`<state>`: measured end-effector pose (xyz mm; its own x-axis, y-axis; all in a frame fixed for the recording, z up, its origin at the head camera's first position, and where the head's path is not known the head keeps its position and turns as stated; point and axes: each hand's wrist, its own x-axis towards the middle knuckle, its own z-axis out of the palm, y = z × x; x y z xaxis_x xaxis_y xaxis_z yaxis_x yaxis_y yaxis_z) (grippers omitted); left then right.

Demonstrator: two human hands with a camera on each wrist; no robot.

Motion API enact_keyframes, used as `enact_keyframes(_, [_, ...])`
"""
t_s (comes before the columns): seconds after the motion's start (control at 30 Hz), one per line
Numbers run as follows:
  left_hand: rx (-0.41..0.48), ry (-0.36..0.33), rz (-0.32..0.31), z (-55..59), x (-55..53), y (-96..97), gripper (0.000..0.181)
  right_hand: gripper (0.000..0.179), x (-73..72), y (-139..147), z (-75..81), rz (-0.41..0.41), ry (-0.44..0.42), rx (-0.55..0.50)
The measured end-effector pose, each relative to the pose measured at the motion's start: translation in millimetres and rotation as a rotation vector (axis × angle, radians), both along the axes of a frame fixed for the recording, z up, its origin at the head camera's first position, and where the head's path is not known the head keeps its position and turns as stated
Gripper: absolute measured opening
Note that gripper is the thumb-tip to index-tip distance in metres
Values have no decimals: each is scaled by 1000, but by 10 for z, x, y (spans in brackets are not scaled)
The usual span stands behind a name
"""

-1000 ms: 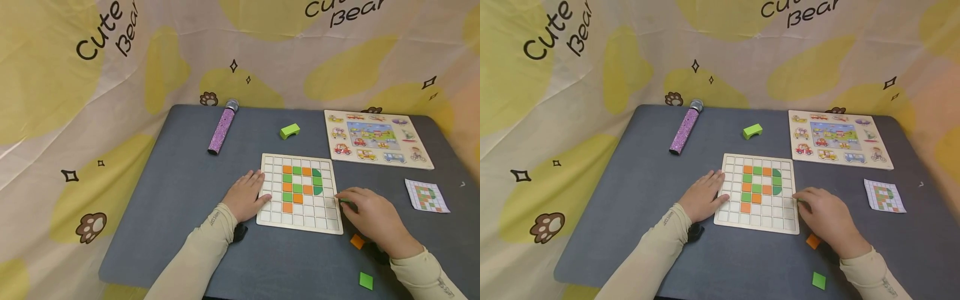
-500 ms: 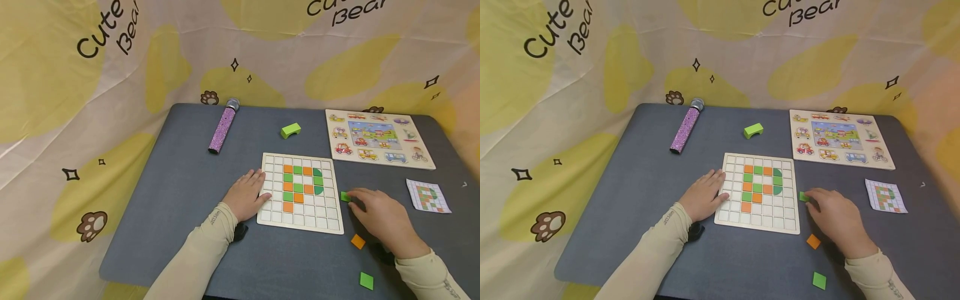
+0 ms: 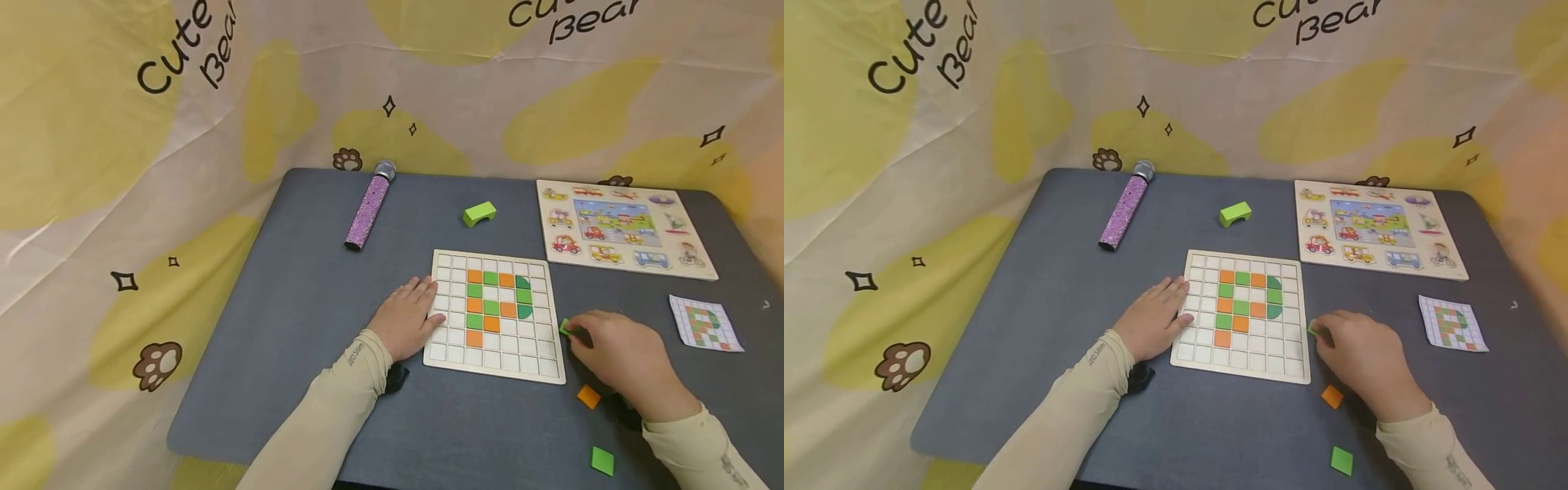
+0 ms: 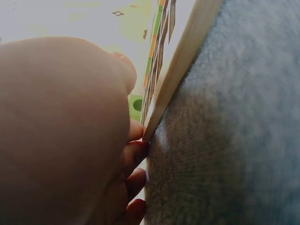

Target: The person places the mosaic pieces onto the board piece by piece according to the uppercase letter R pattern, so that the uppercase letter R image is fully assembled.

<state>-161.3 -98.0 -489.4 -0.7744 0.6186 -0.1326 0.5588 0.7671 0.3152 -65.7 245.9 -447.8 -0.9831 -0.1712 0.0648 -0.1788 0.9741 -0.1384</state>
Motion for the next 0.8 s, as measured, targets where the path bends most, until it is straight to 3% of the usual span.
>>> enact_keyframes(0.1, [-12,5,-2,-9,-7,16,67,17,31,-154,59,59,41,-25])
enact_keyframes(0.23, [-17,12,0,-18,-18,29,66,15,43,-425,72,215,65,-61])
enact_keyframes(0.47, [-21,27,6,-26,-15,18,65,18,-1,-834,-45,454,107,-109])
enact_keyframes(0.6, [-25,27,7,-25,-7,12,65,16,-35,-963,-131,497,91,-118])
enact_keyframes(0.8, [-37,19,15,-21,3,12,66,16,-45,-1049,-148,498,83,-118])
